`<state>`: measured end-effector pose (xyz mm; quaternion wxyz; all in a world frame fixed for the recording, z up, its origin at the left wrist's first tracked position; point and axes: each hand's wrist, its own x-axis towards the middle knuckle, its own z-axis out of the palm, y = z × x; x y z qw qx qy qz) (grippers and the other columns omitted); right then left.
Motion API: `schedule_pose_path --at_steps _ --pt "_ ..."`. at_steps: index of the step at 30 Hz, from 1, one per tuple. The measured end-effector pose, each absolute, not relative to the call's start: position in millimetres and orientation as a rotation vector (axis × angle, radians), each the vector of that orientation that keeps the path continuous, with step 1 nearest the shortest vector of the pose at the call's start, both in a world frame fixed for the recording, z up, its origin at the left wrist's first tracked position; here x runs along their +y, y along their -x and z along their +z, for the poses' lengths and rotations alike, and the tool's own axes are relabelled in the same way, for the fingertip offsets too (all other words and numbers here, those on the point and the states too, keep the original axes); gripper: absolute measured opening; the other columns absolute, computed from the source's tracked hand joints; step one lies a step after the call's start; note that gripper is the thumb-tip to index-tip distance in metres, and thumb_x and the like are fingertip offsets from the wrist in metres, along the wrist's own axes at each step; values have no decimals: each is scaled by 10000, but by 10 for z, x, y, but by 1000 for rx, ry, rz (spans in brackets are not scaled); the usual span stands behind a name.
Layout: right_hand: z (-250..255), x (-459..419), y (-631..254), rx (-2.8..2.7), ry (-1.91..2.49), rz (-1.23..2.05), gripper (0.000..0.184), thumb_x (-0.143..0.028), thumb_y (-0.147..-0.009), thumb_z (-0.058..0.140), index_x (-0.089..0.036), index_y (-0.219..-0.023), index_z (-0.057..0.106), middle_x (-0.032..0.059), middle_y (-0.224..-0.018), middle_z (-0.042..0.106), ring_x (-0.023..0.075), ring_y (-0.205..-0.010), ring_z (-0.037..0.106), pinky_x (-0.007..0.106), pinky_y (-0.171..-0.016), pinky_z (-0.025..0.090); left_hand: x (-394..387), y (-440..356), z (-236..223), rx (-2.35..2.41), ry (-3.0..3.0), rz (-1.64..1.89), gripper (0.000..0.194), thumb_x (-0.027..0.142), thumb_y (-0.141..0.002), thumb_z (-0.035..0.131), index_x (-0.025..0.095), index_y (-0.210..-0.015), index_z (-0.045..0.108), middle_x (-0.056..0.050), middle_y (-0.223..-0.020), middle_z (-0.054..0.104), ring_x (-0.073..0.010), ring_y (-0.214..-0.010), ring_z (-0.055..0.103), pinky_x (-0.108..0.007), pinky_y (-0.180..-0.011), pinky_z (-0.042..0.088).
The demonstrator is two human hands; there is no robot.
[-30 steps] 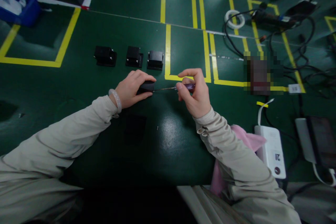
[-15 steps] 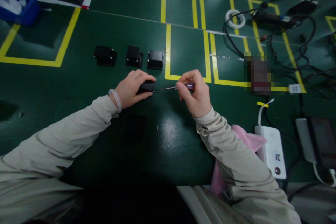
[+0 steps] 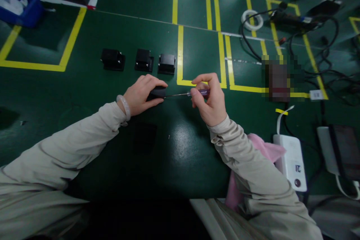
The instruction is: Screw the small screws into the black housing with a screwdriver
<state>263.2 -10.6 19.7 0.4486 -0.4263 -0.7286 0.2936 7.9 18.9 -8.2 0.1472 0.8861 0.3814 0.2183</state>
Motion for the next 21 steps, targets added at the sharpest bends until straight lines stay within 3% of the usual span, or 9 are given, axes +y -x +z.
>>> schedule_pose_path --at_steps 5,12,21 --pt "208 -102 -2623 -1798 1068 772 231 -438 -997 529 -217 -934 506 -66 -672 525 76 -584 528 265 -604 414 186 -78 -82 1104 -2533 620 397 366 -952 588 165 -1293 575 -117 -1219 637 -287 -1137 583 -451 -990 459" --pt "176 -87 -2632 -1810 1056 713 172 -378 -987 509 -219 -1052 496 -73 -675 481 90 -567 491 282 -593 419 184 -84 -72 1123 -2505 598 396 375 -948 581 185 -1295 569 -114 -1237 631 -290 -1142 578 -466 -999 451" --pt "201 -94 -2627 -1828 1065 718 185 -382 -963 592 -217 -986 511 -78 -658 501 80 -582 504 273 -622 424 183 -88 -64 1124 -2507 582 397 365 -946 585 170 -1291 567 -124 -1238 631 -296 -1154 572 -471 -1010 443"
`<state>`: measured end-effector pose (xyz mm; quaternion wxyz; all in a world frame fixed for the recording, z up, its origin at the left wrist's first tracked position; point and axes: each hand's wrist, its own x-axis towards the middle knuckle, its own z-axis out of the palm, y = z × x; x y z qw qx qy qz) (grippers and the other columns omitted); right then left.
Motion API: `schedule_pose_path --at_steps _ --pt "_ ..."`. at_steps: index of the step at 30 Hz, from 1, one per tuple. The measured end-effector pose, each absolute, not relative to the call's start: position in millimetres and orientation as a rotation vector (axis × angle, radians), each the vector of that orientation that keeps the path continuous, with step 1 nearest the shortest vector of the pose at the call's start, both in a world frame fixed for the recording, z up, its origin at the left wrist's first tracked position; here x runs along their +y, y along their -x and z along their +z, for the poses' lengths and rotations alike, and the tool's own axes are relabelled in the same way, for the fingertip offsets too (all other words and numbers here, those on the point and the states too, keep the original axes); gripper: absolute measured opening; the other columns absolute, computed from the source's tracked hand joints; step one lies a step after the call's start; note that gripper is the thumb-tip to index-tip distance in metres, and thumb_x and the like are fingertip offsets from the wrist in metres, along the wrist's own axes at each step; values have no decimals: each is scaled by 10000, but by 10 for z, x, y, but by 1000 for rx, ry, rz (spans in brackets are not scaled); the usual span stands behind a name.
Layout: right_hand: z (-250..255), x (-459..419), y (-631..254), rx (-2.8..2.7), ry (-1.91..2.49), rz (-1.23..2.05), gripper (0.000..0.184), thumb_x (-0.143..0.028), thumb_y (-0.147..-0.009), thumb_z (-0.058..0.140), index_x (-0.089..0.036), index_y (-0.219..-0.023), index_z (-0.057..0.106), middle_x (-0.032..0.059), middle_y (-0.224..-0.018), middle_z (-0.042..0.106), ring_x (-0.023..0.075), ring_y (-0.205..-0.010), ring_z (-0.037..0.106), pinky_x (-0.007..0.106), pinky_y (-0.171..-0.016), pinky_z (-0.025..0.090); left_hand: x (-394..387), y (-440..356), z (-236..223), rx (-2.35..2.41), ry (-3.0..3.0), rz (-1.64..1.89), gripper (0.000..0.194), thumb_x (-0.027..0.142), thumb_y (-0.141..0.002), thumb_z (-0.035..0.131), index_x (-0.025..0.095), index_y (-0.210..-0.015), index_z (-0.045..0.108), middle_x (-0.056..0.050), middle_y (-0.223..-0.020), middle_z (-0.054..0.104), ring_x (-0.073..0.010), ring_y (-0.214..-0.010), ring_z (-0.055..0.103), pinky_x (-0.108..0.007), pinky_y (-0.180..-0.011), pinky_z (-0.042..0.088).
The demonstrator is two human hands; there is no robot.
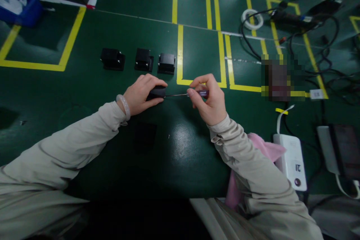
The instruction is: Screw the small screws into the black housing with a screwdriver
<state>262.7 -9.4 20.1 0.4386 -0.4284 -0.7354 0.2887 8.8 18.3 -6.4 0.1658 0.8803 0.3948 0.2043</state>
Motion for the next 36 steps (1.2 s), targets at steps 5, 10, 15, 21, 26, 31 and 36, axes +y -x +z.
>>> schedule_pose_path --at_steps 5,10,15,21,26,31,36 --pt "205 -101 -2622 -1834 1049 718 147 -353 -974 564 -216 -979 512 -71 -677 523 85 -606 538 276 -630 442 186 -83 -75 1090 -2523 617 385 361 -951 591 162 -1280 571 -122 -1221 639 -295 -1153 581 -465 -1003 450" --pt "208 -100 -2625 -1845 1040 715 122 -306 -961 549 -221 -1030 495 -84 -651 490 93 -573 507 291 -616 431 187 -79 -74 1113 -2524 599 387 367 -950 586 178 -1286 565 -116 -1233 638 -293 -1156 582 -465 -1003 451" --pt "207 -93 -2628 -1859 1024 707 138 -273 -940 549 -221 -1047 480 -91 -642 474 95 -576 518 294 -620 426 188 -80 -79 1110 -2519 600 395 369 -949 586 176 -1293 565 -120 -1243 635 -295 -1153 580 -468 -1001 447" --pt "225 -99 -2627 -1863 1035 714 129 -288 -947 557 -217 -1030 488 -84 -653 486 95 -590 526 292 -630 433 188 -74 -74 1114 -2520 598 394 368 -952 579 173 -1294 565 -123 -1242 633 -295 -1151 579 -469 -997 448" --pt "229 -104 -2622 -1855 1025 722 134 -320 -961 563 -220 -1020 498 -80 -664 489 88 -586 522 284 -621 438 190 -79 -63 1106 -2517 594 389 365 -950 581 170 -1286 566 -122 -1232 634 -295 -1156 575 -468 -1004 446" --pt "199 -98 -2621 -1844 1044 731 179 -396 -983 536 -226 -1019 494 -72 -670 502 93 -600 534 285 -608 436 187 -87 -61 1122 -2500 576 388 364 -948 580 180 -1289 558 -112 -1236 626 -293 -1176 565 -478 -1028 437" --pt "176 -88 -2623 -1837 1016 713 176 -364 -985 521 -233 -1085 461 -69 -683 488 108 -608 528 303 -607 437 186 -81 -69 1126 -2509 580 393 370 -953 575 186 -1299 559 -108 -1238 625 -284 -1161 569 -460 -1013 446"
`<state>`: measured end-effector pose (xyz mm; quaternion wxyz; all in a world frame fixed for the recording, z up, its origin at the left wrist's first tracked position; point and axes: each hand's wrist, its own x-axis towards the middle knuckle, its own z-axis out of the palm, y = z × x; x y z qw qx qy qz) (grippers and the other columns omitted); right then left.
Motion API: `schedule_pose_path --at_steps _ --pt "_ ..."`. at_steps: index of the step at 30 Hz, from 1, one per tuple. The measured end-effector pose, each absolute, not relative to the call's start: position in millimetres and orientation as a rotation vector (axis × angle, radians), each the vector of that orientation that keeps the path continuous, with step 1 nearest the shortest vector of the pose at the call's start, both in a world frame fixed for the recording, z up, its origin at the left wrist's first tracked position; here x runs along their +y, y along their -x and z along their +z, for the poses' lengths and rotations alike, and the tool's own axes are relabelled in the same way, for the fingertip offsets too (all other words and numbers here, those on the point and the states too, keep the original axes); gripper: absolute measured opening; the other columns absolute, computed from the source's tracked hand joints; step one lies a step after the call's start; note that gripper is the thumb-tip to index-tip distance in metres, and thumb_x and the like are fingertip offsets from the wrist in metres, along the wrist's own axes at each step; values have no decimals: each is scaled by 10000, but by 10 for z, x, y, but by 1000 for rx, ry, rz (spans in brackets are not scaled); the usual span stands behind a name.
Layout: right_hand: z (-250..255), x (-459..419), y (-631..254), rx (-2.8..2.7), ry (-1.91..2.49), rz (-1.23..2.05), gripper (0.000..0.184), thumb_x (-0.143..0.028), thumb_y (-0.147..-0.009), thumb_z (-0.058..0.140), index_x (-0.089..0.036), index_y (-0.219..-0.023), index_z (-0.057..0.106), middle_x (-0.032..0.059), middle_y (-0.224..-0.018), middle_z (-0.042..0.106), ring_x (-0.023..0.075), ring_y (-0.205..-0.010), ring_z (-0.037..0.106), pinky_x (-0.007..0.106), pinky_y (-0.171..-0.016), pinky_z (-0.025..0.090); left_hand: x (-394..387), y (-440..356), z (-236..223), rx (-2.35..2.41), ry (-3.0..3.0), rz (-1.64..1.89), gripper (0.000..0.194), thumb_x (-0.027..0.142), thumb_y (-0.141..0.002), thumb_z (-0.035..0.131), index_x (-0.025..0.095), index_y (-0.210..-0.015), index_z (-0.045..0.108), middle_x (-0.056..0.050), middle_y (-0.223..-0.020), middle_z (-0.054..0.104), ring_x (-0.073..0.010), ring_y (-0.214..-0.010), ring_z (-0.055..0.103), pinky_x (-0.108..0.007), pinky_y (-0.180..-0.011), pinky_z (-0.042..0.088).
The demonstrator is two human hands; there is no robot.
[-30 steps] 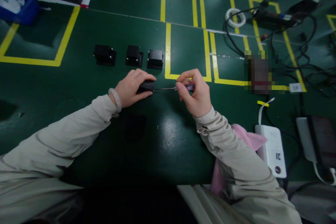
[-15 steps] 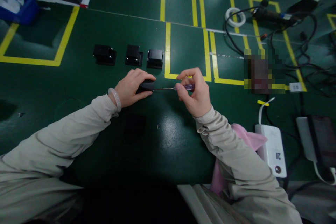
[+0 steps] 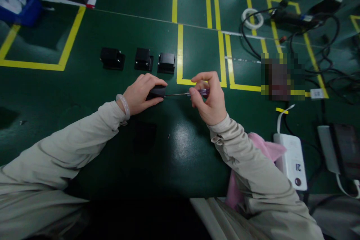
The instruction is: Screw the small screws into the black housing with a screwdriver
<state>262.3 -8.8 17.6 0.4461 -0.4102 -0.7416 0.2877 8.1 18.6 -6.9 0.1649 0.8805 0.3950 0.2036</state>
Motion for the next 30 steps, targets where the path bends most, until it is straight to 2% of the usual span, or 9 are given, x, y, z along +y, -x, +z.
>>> schedule_pose_path --at_steps 4,10,17,22,27,30 --pt "191 -92 -2624 -1829 999 718 185 -348 -971 538 -235 -1091 454 -64 -695 497 114 -629 550 304 -609 438 185 -79 -76 1113 -2526 595 394 372 -956 575 174 -1296 563 -114 -1233 631 -282 -1151 576 -452 -1004 448" --pt "184 -92 -2627 -1807 1069 761 186 -418 -1001 512 -234 -1008 485 -92 -623 474 83 -518 480 284 -576 405 182 -79 -66 1115 -2525 598 395 360 -950 586 173 -1296 564 -121 -1237 633 -294 -1148 580 -472 -998 455" --pt "178 -88 -2628 -1796 1025 710 126 -316 -982 527 -218 -1053 491 -76 -686 471 87 -583 499 279 -605 417 186 -79 -68 1120 -2522 587 391 356 -950 583 177 -1296 560 -117 -1241 632 -286 -1153 581 -457 -996 457" --pt "191 -83 -2630 -1802 1064 749 191 -401 -997 534 -217 -951 511 -82 -638 493 63 -513 472 258 -561 385 189 -73 -92 1105 -2529 602 398 370 -955 587 169 -1298 562 -114 -1240 628 -288 -1151 578 -462 -1007 449" --pt "146 -66 -2635 -1791 1014 698 175 -385 -997 528 -225 -1062 501 -66 -703 490 87 -589 507 268 -583 424 188 -66 -90 1091 -2544 633 392 357 -961 588 154 -1296 572 -123 -1230 636 -289 -1137 588 -459 -995 456" --pt "155 -70 -2636 -1793 1034 710 191 -410 -997 534 -223 -1030 515 -57 -721 513 85 -599 519 269 -593 432 189 -69 -84 1086 -2550 634 392 351 -957 592 146 -1291 576 -130 -1226 640 -294 -1136 591 -461 -987 460"
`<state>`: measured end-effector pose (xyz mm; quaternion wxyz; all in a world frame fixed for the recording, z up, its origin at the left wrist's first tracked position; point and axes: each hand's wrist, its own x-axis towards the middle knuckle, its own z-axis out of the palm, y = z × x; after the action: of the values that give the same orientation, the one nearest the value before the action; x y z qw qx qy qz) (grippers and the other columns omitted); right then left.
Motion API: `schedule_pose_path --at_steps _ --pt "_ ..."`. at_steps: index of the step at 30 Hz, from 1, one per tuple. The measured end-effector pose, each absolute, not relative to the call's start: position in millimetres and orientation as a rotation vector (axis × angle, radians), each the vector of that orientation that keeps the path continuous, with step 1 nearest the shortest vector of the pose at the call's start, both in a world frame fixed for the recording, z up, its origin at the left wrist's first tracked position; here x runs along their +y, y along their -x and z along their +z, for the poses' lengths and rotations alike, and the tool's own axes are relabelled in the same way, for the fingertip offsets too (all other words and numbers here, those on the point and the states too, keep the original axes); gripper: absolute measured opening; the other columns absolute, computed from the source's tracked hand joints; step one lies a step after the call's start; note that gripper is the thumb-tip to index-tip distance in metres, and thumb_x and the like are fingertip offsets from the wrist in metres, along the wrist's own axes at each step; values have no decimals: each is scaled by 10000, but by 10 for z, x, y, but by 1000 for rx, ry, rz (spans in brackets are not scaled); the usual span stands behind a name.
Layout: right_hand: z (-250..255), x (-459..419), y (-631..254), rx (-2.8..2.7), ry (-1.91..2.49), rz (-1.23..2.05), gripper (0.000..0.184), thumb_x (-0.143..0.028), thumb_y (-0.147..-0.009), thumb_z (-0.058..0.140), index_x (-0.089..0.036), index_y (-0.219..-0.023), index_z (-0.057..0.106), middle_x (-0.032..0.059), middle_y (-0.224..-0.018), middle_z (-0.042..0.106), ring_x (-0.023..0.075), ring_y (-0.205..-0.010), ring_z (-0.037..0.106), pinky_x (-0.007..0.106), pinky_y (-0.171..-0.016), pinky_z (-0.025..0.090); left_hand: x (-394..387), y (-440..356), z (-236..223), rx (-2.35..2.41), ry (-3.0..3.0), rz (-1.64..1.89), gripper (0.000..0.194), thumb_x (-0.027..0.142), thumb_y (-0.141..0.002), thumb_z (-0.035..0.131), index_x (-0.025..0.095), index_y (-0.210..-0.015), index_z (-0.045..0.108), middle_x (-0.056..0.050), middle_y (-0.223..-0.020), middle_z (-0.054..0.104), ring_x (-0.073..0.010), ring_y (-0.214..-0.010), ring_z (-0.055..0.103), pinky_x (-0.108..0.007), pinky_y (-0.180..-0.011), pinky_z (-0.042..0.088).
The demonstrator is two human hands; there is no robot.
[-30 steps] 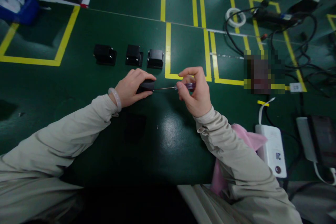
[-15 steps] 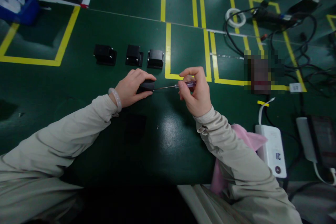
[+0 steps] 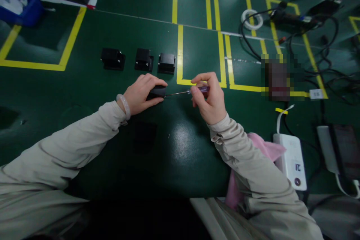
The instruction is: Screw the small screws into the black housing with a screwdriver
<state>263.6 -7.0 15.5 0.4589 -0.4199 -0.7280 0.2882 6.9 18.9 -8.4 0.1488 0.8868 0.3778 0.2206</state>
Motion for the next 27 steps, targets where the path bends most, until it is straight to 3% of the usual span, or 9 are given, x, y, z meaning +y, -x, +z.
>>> schedule_pose_path --at_steps 4,9,14,20,27 --pt "178 -82 -2635 -1806 1070 718 204 -412 -1005 528 -219 -940 527 -51 -722 542 71 -573 503 265 -582 413 191 -73 -85 1101 -2536 617 404 363 -955 593 152 -1299 574 -129 -1238 634 -298 -1149 582 -468 -999 456" --pt "166 -76 -2637 -1796 1023 714 167 -375 -1004 517 -219 -1063 515 -58 -721 525 79 -584 520 271 -596 431 187 -71 -87 1101 -2526 615 401 361 -957 588 159 -1303 570 -125 -1237 630 -299 -1145 581 -479 -1007 451" --pt "177 -78 -2636 -1803 1075 725 212 -416 -997 535 -217 -925 527 -58 -690 532 70 -559 508 267 -575 409 186 -64 -91 1096 -2539 626 399 360 -957 591 157 -1300 572 -125 -1232 629 -296 -1137 580 -463 -990 457" --pt "161 -72 -2640 -1793 1034 724 153 -360 -992 522 -224 -1063 511 -58 -710 521 89 -594 528 276 -597 434 194 -66 -98 1108 -2531 614 396 357 -953 595 169 -1300 567 -113 -1237 624 -288 -1147 578 -457 -1003 452" --pt "194 -79 -2634 -1813 1079 731 230 -439 -998 517 -219 -933 527 -61 -660 528 77 -540 503 269 -566 410 181 -76 -89 1107 -2522 621 385 353 -957 589 169 -1294 569 -113 -1230 627 -288 -1141 577 -469 -1011 450"
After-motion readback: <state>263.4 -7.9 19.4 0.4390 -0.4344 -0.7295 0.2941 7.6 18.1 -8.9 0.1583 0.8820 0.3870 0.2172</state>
